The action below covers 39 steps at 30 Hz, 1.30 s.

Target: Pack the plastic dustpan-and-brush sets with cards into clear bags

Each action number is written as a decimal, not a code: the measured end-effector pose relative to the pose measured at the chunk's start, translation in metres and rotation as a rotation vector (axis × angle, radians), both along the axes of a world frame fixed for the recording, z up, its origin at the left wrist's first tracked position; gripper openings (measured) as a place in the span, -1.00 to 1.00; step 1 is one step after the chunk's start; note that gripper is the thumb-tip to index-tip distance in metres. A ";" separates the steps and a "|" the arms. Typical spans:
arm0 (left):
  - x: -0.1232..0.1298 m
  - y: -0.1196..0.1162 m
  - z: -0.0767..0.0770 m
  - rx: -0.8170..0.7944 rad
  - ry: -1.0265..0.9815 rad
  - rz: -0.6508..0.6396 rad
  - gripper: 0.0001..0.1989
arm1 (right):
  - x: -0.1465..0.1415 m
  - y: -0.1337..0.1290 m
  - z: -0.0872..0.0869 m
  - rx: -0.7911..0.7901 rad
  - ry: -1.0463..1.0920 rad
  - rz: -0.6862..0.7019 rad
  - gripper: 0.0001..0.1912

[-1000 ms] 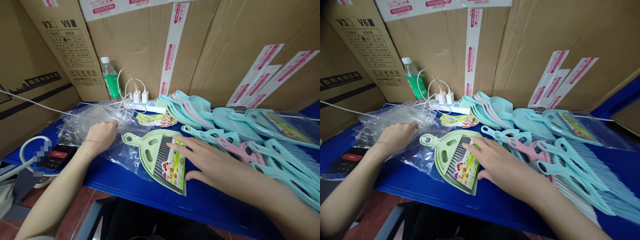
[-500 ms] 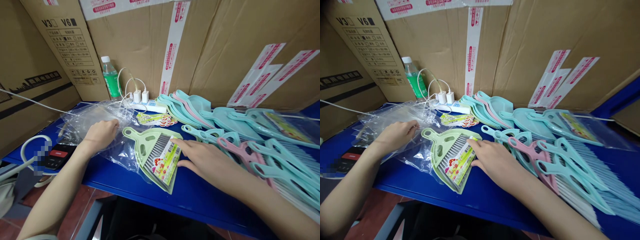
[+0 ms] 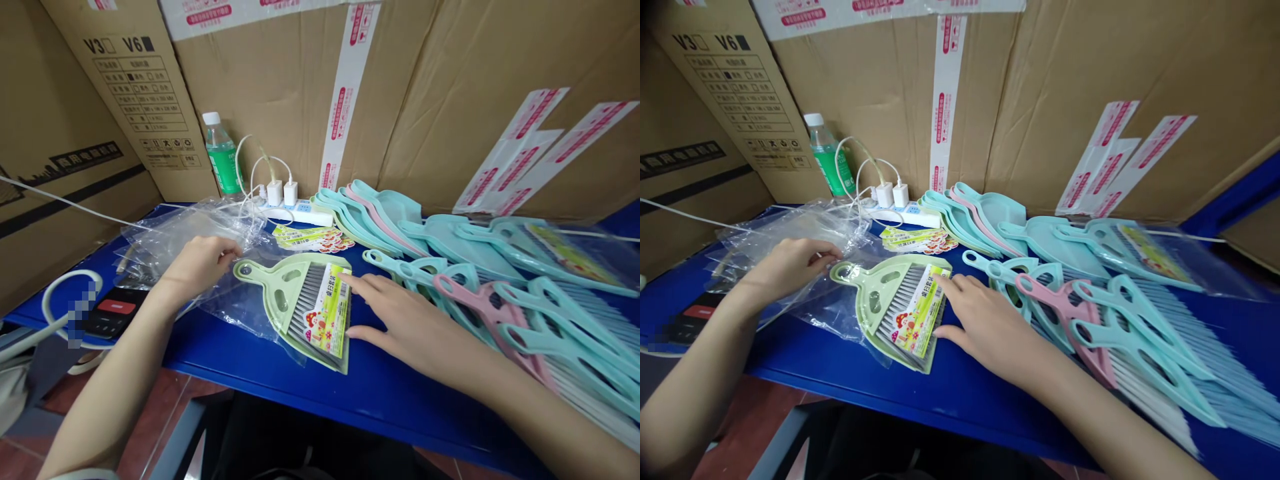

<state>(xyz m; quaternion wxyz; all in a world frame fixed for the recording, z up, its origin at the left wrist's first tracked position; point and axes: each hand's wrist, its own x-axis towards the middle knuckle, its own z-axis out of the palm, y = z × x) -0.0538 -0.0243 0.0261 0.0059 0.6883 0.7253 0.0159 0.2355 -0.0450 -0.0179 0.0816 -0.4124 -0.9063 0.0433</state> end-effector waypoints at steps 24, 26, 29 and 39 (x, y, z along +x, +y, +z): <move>-0.006 0.001 0.002 0.046 -0.080 -0.006 -0.78 | -0.013 0.008 -0.018 0.159 0.066 0.036 -0.42; -0.008 0.001 0.000 0.042 -0.060 -0.013 -0.84 | -0.012 0.009 -0.019 0.140 0.091 0.053 -0.44; -0.007 0.001 -0.002 0.049 -0.018 -0.009 -0.89 | -0.011 0.009 -0.019 0.123 0.109 0.065 -0.45; 0.003 0.001 -0.006 0.029 0.198 0.023 -0.78 | -0.012 0.009 -0.016 0.063 0.089 0.029 -0.38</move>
